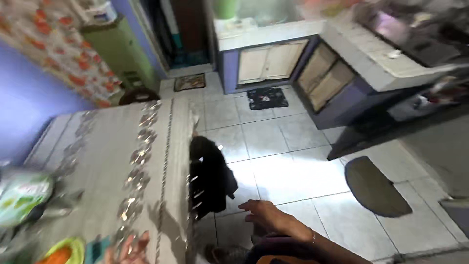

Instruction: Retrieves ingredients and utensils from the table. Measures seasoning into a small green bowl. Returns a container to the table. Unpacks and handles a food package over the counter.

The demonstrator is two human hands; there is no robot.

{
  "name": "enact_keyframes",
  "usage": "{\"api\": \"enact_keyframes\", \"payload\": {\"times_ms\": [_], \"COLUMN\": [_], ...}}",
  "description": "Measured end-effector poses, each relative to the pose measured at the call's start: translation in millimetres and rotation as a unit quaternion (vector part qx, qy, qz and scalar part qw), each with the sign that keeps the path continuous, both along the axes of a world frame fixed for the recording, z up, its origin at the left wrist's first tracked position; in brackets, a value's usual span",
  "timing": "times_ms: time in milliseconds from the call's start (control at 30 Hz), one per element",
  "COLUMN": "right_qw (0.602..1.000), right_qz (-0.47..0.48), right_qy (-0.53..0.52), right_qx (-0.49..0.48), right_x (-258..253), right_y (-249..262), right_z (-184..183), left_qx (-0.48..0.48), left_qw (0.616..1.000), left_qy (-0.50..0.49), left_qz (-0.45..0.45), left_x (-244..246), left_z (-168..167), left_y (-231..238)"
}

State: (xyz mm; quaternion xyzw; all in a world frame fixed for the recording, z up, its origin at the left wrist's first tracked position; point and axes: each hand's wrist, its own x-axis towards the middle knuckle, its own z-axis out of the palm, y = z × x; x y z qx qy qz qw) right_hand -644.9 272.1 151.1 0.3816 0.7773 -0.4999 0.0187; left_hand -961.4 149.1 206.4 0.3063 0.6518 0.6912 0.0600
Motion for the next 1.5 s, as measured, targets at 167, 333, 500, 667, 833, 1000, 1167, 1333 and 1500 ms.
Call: {"api": "enact_keyframes", "payload": {"times_ms": [167, 333, 500, 667, 833, 1000, 1167, 1333, 1500], "right_qw": [0.986, 0.940, 0.911, 0.899, 0.851, 0.796, 0.726, 0.683, 0.636], "right_qz": [-0.160, -0.337, -0.409, -0.438, -0.520, -0.596, -0.675, -0.711, -0.747], "right_qy": [-0.045, -0.039, -0.027, -0.011, 0.038, 0.044, 0.057, 0.060, 0.065], "right_qx": [0.022, 0.019, -0.033, -0.010, 0.060, 0.092, 0.121, 0.159, 0.183], "right_x": [127, 235, 283, 303, 324, 380, 468, 582, 713], "right_y": [52, 66, 105, 208, 307, 376, 449, 548, 666], "right_z": [22, -1, -16, -14, 1, -2, -6, 8, 15], "left_qx": [0.011, 0.028, -0.005, -0.062, -0.128, -0.157, -0.116, -0.119, -0.162], "left_qw": [0.970, 0.929, 0.916, 0.906, 0.871, 0.817, 0.770, 0.776, 0.786], "left_qy": [-0.019, 0.033, 0.045, 0.036, 0.034, 0.014, 0.036, 0.054, -0.003], "left_qz": [-0.240, -0.368, -0.399, -0.416, -0.473, -0.555, -0.626, -0.617, -0.597], "left_x": [148, 242, 290, 312, 344, 416, 509, 590, 655], "left_z": [-20, -21, -36, -54, -39, -22, -29, -39, -30], "left_y": [145, 260, 349, 442, 561, 675, 758, 823, 891]}}
